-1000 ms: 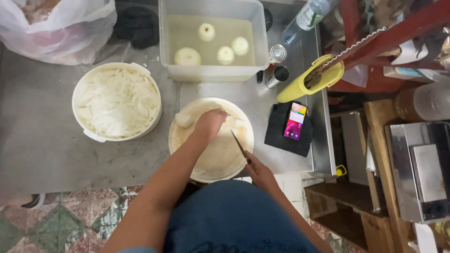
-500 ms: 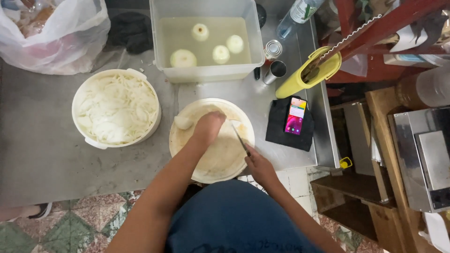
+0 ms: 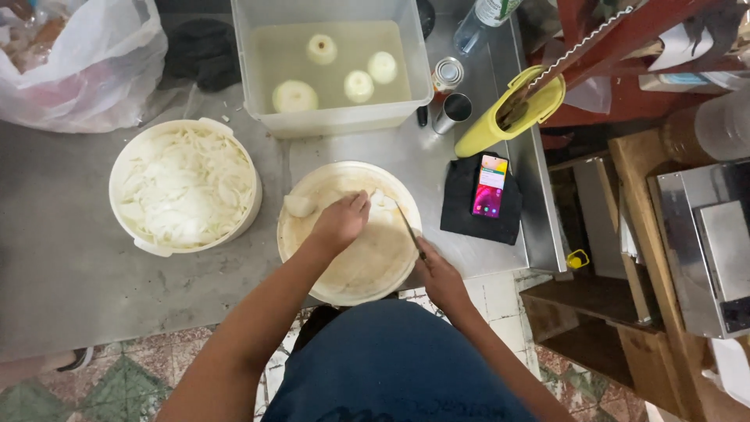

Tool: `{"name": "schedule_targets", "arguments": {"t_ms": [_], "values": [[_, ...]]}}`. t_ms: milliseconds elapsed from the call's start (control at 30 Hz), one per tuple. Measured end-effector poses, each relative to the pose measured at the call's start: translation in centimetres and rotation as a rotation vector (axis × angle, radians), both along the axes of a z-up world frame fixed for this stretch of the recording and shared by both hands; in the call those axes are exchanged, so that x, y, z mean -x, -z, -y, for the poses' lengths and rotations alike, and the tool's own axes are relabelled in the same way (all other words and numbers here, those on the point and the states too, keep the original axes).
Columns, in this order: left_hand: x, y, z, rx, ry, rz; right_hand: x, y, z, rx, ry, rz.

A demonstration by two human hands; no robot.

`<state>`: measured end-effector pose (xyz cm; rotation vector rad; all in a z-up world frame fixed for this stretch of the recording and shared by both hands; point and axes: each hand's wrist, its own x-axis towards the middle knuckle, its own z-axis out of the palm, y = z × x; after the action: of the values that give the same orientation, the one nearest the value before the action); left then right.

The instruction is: The person is slicing peeled onions on a cutting board and placing the slices into a large white bowl.

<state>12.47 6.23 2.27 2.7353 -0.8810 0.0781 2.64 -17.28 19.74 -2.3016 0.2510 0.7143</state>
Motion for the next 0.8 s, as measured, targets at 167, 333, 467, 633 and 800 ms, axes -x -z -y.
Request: {"name": "schedule_targets", "arguments": {"t_ms": [167,333,467,633,800], "values": [[-1.4,1.4,-0.4,-0.063,0.012,-0.069,0.7,1.5,0.5,-0.011,-0.055,-0.056],[-1.9,-5.8,2.4,0.089,0.054,0.024,1.8,-0.3,1.2,-0.041,-0.009,-0.07],[-3.0,2.3,5.1,0.006,0.134,0.058,3.1,1.7,3.3,-0.063,0.072,-0.091],[-3.8,3.0,5.2,-0.031,0.113,0.138,4.0,2.7,4.4,-0.095,0.065,-0.098],[-5.3,2.9,3.7,0.025,0.055,0.1,3.3,0.3,2.8,-0.124,-0.003,-0.088]]}}
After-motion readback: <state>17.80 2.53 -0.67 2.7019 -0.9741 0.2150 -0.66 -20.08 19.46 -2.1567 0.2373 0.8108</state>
